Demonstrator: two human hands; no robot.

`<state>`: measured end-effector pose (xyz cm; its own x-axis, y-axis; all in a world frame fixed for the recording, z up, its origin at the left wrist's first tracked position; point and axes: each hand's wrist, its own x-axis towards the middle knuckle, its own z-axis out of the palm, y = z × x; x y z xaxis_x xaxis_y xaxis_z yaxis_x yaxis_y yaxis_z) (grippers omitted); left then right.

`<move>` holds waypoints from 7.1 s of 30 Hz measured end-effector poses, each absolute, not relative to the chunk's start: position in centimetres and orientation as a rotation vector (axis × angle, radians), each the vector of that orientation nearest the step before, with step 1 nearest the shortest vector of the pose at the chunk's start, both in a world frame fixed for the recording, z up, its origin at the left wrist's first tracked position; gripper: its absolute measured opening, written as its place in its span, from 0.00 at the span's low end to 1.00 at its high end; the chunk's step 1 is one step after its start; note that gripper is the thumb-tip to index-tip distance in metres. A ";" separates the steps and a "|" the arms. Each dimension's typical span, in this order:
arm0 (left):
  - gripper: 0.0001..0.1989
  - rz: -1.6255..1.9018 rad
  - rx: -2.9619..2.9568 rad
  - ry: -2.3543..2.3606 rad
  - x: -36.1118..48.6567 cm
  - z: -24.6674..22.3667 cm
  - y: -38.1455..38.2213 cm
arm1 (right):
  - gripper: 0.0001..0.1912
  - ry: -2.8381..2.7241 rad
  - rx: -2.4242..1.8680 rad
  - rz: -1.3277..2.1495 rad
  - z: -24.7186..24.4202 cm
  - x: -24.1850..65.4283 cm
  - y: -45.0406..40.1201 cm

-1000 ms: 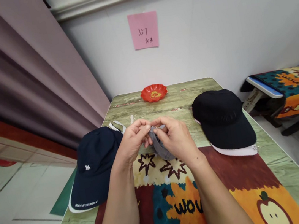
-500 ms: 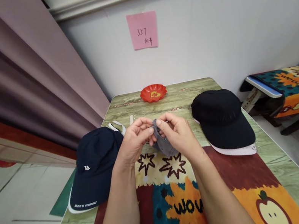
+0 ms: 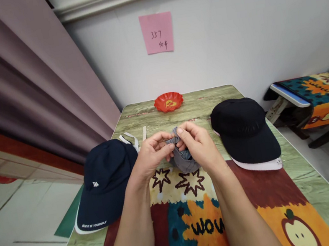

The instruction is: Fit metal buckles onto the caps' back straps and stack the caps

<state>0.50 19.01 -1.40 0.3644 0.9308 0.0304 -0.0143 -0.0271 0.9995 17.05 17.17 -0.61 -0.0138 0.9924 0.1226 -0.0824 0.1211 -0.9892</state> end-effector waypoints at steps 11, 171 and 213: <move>0.19 1.109 1.358 0.913 1.2 -1.2 18.8 | 0.14 -1.130 -0.924 1.246 -0.2 16.9 17.2; 0.19 1.050 1.057 0.903 0.9 -0.9 19.0 | 0.14 -1.749 -1.156 0.482 -0.4 17.1 17.1; 0.12 1.121 0.820 0.675 1.8 -1.3 19.4 | 0.10 -1.447 -1.119 1.006 -1.9 17.4 18.1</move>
